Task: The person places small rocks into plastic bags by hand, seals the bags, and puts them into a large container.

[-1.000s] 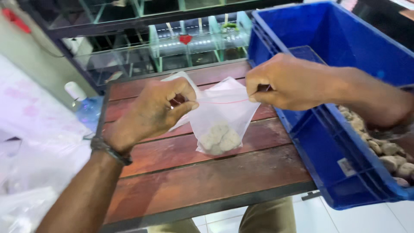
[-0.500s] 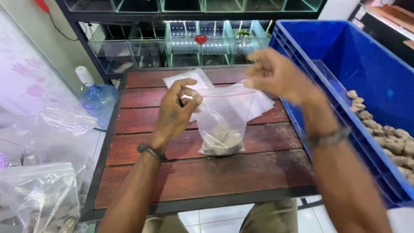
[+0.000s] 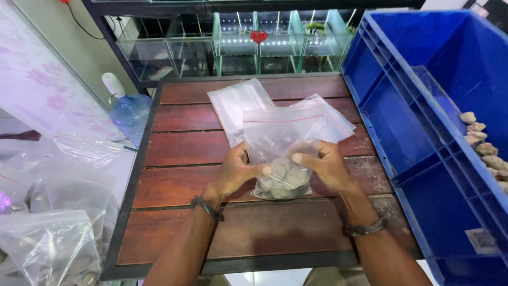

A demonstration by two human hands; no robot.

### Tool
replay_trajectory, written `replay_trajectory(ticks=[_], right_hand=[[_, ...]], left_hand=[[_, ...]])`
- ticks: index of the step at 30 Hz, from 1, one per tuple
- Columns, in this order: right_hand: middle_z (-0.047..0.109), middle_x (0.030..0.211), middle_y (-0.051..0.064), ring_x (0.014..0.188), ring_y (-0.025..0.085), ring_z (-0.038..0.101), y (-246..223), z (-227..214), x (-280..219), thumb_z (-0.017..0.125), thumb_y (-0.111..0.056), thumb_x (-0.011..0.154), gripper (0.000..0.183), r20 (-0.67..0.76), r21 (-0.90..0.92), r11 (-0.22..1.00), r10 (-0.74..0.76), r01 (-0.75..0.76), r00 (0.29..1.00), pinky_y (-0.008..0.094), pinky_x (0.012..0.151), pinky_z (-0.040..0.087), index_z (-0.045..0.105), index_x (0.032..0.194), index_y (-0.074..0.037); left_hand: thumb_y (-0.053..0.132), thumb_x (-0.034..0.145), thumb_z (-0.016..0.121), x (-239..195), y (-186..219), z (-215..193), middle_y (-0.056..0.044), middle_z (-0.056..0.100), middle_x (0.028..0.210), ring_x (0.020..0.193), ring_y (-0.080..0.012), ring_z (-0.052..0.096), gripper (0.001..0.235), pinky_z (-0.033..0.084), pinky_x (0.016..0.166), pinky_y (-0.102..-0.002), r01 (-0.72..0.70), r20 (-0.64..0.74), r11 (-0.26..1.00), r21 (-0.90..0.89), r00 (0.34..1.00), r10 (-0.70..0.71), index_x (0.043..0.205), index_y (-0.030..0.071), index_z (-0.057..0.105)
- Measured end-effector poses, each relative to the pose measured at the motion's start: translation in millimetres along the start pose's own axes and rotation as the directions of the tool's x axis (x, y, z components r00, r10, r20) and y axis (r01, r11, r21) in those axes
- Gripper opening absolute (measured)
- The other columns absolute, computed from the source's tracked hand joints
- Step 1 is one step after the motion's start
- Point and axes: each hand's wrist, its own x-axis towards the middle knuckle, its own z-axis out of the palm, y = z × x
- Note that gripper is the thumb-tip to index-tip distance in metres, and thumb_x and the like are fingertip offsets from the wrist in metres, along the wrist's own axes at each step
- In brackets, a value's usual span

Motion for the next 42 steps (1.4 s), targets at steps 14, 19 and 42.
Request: replay_trajectory(ticks=[14, 19, 42], right_hand=[[0.075, 0.078, 0.005, 0.071, 0.005, 0.067, 17, 2, -6, 0.084, -0.007, 0.083, 0.015, -0.128, 0.010, 0.998, -0.068, 0.069, 0.989, 0.022, 0.064, 0.057, 0.078, 0.096, -0.003], [0.075, 0.077, 0.011, 0.065, 0.009, 0.068, 33, -8, -4, 0.079, -0.005, 0.089, 0.012, -0.203, 0.080, 0.993, -0.065, 0.083, 0.977, 0.024, 0.061, 0.058, 0.077, 0.099, 0.002], [0.076, 0.098, 0.020, 0.091, 0.025, 0.075, -20, 4, 2, 0.076, 0.004, 0.084, 0.018, -0.163, 0.289, 0.945, -0.109, 0.153, 0.981, 0.043, 0.086, 0.066, 0.073, 0.102, 0.006]], left_hand=[[0.020, 0.088, 0.083, -10, 13, 41, -0.003, 0.074, 0.076, 0.075, -0.0038, 0.060, 0.017, 0.059, 0.068, -0.025, -0.055, -0.274, 0.991, 0.119, 0.958, 0.086, 0.094, 0.005, 0.078], [0.024, 0.100, 0.071, -11, 23, 46, 0.003, 0.068, 0.070, 0.068, -0.0006, 0.057, 0.021, 0.057, 0.064, -0.020, -0.012, -0.310, 1.000, 0.007, 0.951, 0.014, 0.088, 0.008, 0.076], [0.019, 0.087, 0.082, 7, 56, 61, -0.005, 0.073, 0.072, 0.071, -0.0078, 0.071, 0.017, 0.063, 0.064, -0.027, -0.045, -0.362, 0.998, -0.036, 0.932, 0.029, 0.091, 0.004, 0.077]])
